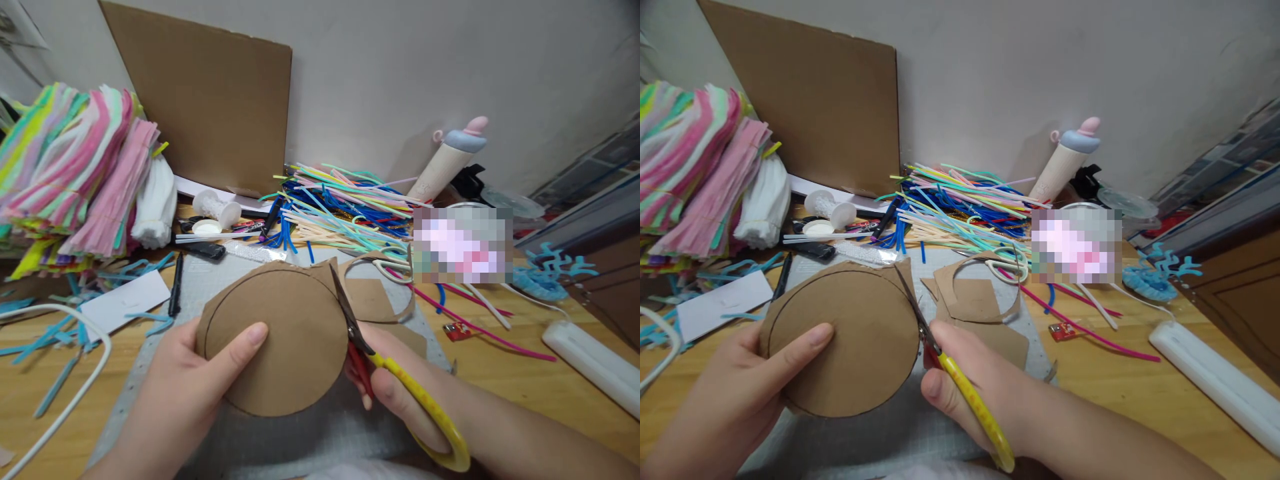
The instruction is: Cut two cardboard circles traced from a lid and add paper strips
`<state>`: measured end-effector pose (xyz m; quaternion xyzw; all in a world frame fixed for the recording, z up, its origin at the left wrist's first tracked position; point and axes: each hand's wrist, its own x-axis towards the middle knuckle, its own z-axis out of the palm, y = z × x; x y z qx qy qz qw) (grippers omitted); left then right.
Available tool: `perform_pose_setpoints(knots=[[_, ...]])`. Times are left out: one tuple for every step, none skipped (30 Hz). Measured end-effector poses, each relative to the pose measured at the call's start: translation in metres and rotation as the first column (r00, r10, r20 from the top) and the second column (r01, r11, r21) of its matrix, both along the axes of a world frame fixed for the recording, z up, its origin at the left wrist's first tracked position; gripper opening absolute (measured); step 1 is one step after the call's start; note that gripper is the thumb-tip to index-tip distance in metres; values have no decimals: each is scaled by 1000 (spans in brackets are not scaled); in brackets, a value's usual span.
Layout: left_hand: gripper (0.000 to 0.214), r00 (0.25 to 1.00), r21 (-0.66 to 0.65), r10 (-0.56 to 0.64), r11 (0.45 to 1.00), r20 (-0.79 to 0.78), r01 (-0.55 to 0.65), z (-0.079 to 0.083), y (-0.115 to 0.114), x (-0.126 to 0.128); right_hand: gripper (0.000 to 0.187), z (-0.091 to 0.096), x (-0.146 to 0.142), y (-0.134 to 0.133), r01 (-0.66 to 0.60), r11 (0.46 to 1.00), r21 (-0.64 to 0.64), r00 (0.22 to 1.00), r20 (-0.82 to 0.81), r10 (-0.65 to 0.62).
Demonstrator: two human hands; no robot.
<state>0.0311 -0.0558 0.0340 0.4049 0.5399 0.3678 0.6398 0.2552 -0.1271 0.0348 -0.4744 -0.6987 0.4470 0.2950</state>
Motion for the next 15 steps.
perform_pose_setpoints(knots=[[48,1000,2,-7,1000,-3,7,0,0,0,59,1,-1,0,-5,999,-35,1000,-19,5],[49,1000,0,-11,1000,-3,11,-1,0,0,61,2,-2,0,-9,998,-60,999,-40,7],[49,1000,-4,-17,1000,1,17,-1,1,0,62,2,-2,0,-11,997,-80,998,-58,7],[50,1000,-7,-20,1000,5,20,-1,1,0,62,3,-3,0,-12,995,-95,998,-68,5],[50,1000,-10,-21,1000,11,21,-1,1,-1,63,3,-3,0,-9,995,-104,997,-73,1],[50,1000,-12,-21,1000,17,21,-1,1,-1,63,3,-3,1,-3,994,-109,997,-72,-4],[49,1000,-13,-19,1000,22,20,-1,1,0,63,2,-3,1,4,994,-112,998,-67,-11],[48,999,-15,-17,1000,27,17,0,1,0,63,2,-3,1,11,993,-115,998,-61,-18],[47,1000,-19,-11,1000,29,11,1,1,0,63,2,-3,1,18,993,-117,998,-57,-24],[46,1000,-24,-4,1000,30,5,2,0,1,62,2,-3,1,21,993,-119,998,-55,-28],[45,1000,-31,-1,1000,27,2,3,0,1,62,2,-3,1,20,992,-123,998,-57,-27],[45,1000,-39,0,999,22,1,5,0,1,61,2,-2,1,16,992,-128,998,-64,-24],[44,1000,-44,0,999,15,1,6,0,2,60,3,-2,1,12,991,-133,997,-76,-22],[44,1000,-45,-3,999,8,3,7,0,1,60,3,-1,2,5,990,-139,996,-88,-18],[45,1000,-43,-8,999,1,8,8,0,1,59,3,-1,2,-1,990,-144,995,-99,-13]])
